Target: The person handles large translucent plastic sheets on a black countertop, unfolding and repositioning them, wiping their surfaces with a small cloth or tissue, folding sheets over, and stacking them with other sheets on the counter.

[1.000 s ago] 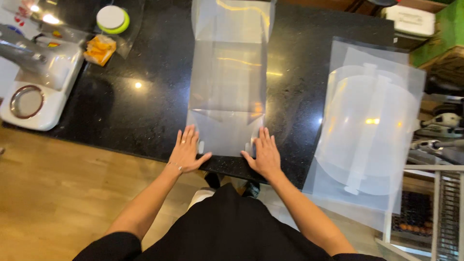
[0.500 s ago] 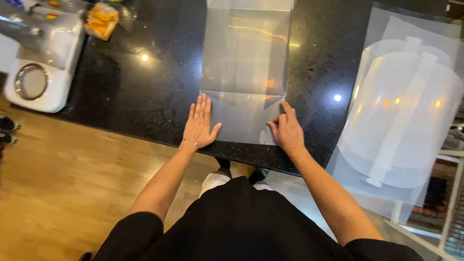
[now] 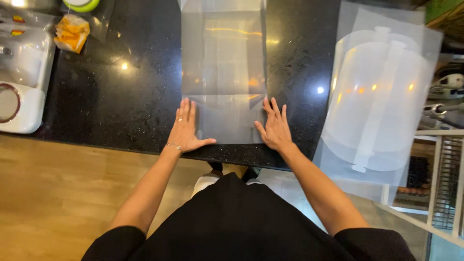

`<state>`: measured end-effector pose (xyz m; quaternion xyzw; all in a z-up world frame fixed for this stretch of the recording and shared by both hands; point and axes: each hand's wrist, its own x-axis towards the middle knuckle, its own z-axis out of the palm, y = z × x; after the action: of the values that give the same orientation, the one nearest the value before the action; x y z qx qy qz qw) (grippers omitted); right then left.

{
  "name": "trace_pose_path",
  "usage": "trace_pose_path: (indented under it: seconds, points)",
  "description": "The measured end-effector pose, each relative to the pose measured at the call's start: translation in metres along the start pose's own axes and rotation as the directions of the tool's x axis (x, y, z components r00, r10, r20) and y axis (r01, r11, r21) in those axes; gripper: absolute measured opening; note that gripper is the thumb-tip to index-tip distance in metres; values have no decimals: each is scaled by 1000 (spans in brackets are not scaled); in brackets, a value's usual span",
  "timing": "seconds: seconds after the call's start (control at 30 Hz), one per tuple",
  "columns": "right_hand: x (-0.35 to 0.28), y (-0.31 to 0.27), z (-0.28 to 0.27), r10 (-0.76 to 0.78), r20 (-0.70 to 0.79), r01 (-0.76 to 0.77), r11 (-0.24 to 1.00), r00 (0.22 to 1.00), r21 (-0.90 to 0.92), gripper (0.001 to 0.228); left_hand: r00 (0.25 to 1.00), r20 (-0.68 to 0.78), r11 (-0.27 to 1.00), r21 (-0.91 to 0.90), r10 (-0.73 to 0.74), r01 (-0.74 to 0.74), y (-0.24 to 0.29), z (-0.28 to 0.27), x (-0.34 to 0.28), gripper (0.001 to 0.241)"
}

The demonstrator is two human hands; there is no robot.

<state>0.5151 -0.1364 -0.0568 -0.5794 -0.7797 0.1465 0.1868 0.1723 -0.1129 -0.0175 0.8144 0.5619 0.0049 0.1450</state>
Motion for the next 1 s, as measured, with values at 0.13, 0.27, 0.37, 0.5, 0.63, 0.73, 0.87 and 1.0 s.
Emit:
trace_pose_path:
  seconds: [0.13, 0.27, 0.37, 0.5, 0.63, 0.73, 0.87, 1.0]
  points:
    - [-27, -12, -21, 75, -153, -46, 981, 985, 186, 77, 960, -271, 897, -438, -68, -60, -8, 0, -26, 126]
    - [-33, -43, -42, 192, -195, -145, 961, 962, 235, 79, 863, -384, 889, -434, -329, 146, -14, 20, -54, 72]
    - [-36, -38, -32, 352, -182, -297, 916, 918, 269, 47, 807, -365, 842, -465, -464, 274, -25, 31, -58, 27]
    - [-41, -15, -29, 514, -185, -376, 788, 837, 487, 21, 714, -154, 464, -847, -683, 261, -65, 69, -61, 30]
    - [-54, -5, -42, 545, -3, -452, 699, 839, 555, 23, 735, 8, 194, -962, -678, 190, -73, 65, -68, 35]
    - [-42, -20, -68, 480, 66, -443, 736, 875, 512, 30, 765, -232, 663, -680, -601, 315, -4, -22, -70, 43]
    - [4, -36, -84, 377, -93, -309, 857, 922, 411, 46, 762, -615, 971, -224, -204, 79, 50, -60, -27, 47]
    - [68, -53, -90, 294, -278, -201, 926, 914, 318, 59, 962, -241, 637, -763, -124, -109, 84, -45, 47, 34]
